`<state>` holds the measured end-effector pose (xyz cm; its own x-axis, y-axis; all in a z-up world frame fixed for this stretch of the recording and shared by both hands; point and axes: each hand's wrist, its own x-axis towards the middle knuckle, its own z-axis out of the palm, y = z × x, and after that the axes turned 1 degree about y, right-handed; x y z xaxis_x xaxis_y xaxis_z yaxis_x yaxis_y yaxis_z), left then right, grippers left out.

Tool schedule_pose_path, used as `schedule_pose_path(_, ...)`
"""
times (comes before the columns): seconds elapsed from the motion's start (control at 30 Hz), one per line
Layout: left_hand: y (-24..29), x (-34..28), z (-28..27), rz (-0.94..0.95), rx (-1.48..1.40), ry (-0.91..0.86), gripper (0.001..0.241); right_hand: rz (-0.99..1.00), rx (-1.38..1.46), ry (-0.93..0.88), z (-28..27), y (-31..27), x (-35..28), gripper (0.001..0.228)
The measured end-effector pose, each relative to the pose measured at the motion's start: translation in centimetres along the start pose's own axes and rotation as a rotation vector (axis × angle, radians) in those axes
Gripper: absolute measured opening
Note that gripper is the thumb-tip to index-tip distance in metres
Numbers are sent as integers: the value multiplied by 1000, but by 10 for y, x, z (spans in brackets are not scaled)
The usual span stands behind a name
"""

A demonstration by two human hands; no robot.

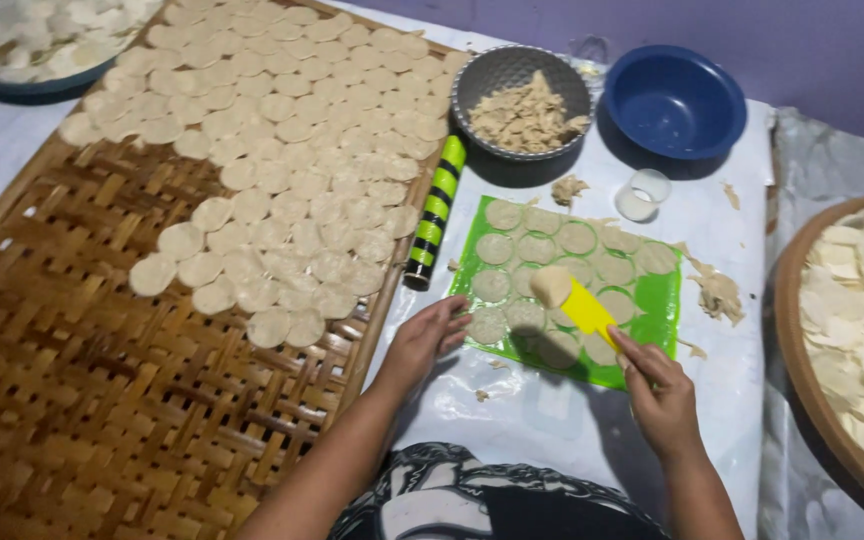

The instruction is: The person is lifting circular pieces of dough from a mat and arranging them on a large woven tray using a scraper.

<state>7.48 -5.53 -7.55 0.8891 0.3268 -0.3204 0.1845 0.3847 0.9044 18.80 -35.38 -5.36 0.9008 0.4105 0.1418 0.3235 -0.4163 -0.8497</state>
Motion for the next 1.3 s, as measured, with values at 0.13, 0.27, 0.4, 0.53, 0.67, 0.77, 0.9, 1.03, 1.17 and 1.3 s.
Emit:
schedule_pose_path(0.13,7,5,0,-178,-317,-46,65,-255,-129,-162,19,-28,-4,45)
schedule_pose_path(0.27,12,2,-14,-146,-258,25,41,-405,-463,-156,28,-43,1,44)
schedule_pose_path(0.4,-5,2,-25,145,-1,154,19,-516,-805,-144,40,-66,2,41)
schedule_pose_path(0.53,18,-20,-25,195,468,332,19,-509,-976,-158,67,-74,1,39)
schedule_pose_path(0.67,43,-44,-50,157,524,461,20,-473,-897,-214,79,-66,5,39)
schedule_pose_path(0.77,93,-82,-76,-31,676,604,24,-406,-957,-241,79,-47,7,43)
schedule_pose_path(0.9,91,-86,-145,68,675,768,21,-230,-1118,-285,80,-31,7,44)
schedule_pose_path(1.03,99,-89,-194,-75,848,896,26,-286,-1052,-267,81,-21,6,44)
schedule_pose_path(1.17,100,-89,-219,56,919,1113,23,-248,-1104,-282,83,-8,5,49)
schedule_pose_path(1.3,100,-86,-229,78,984,1232,22,-323,-1070,-230,81,2,4,49)
